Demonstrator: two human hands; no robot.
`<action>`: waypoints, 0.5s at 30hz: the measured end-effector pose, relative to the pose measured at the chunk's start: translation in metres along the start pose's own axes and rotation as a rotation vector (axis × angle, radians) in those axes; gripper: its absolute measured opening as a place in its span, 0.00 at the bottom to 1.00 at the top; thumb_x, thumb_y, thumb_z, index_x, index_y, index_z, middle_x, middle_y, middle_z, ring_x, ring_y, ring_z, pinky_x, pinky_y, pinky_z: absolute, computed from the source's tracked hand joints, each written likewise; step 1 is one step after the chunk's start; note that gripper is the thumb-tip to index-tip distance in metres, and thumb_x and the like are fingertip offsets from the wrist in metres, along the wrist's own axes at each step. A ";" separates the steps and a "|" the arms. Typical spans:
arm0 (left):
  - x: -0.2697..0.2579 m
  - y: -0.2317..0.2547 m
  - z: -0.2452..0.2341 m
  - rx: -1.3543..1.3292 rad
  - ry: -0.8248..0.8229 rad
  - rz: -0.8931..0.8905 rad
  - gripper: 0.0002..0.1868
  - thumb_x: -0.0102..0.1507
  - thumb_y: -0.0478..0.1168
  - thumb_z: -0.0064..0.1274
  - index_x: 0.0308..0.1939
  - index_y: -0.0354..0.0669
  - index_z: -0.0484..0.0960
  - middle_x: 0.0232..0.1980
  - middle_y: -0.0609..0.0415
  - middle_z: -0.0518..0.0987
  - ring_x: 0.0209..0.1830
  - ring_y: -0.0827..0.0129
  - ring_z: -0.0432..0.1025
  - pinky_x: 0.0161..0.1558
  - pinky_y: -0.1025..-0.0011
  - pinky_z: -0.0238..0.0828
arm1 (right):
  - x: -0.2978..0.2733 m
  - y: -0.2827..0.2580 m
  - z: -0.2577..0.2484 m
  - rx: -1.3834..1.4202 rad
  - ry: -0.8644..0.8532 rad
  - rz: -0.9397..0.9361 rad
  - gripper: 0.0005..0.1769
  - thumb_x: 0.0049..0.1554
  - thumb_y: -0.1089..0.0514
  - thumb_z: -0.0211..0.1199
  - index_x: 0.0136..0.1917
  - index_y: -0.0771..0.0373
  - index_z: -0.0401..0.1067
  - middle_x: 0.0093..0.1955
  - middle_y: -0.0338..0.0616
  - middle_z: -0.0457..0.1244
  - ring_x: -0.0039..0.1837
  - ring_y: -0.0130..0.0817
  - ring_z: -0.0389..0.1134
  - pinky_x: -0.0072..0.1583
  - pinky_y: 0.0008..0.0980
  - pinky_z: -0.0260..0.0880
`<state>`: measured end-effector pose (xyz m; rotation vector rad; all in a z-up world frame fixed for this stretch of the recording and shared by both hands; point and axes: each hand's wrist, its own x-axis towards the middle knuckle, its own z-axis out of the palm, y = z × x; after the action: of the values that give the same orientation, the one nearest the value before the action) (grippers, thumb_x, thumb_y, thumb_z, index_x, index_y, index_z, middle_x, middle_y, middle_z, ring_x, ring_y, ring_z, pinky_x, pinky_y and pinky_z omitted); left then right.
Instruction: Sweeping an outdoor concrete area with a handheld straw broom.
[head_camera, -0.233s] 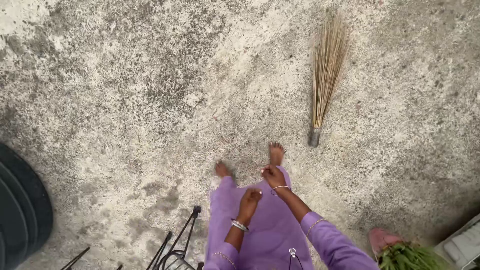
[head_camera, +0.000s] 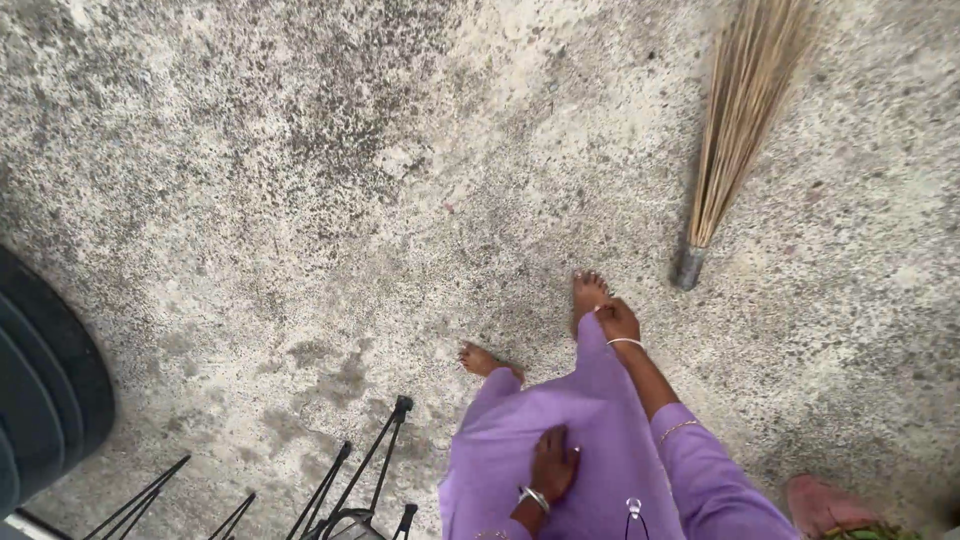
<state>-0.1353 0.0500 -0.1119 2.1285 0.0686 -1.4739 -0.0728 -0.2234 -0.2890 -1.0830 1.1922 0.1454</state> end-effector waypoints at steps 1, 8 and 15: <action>-0.004 0.020 -0.010 0.241 -0.127 -0.040 0.31 0.71 0.53 0.42 0.76 0.50 0.58 0.77 0.42 0.59 0.76 0.48 0.55 0.72 0.53 0.54 | 0.026 0.005 -0.008 -0.195 0.074 -0.111 0.06 0.60 0.56 0.64 0.47 0.59 0.73 0.41 0.38 0.67 0.42 0.26 0.67 0.45 0.27 0.67; 0.143 -0.118 0.035 0.586 -0.264 -0.226 0.38 0.67 0.51 0.44 0.80 0.54 0.51 0.83 0.41 0.40 0.81 0.33 0.30 0.74 0.35 0.31 | 0.238 0.098 -0.155 -1.056 0.695 -0.335 0.46 0.55 0.55 0.70 0.80 0.71 0.54 0.71 0.67 0.57 0.70 0.65 0.58 0.68 0.59 0.63; 0.482 -0.164 -0.057 0.063 0.528 0.388 0.18 0.61 0.37 0.56 0.55 0.38 0.79 0.58 0.37 0.78 0.61 0.43 0.71 0.64 0.54 0.66 | 0.336 0.209 -0.293 -1.184 0.791 -0.087 0.71 0.52 0.32 0.77 0.79 0.82 0.39 0.70 0.81 0.52 0.67 0.75 0.57 0.63 0.66 0.60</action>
<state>0.0502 0.0912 -0.5881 2.3621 -0.1909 -0.6848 -0.2550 -0.4742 -0.6715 -2.3676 1.8050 0.4080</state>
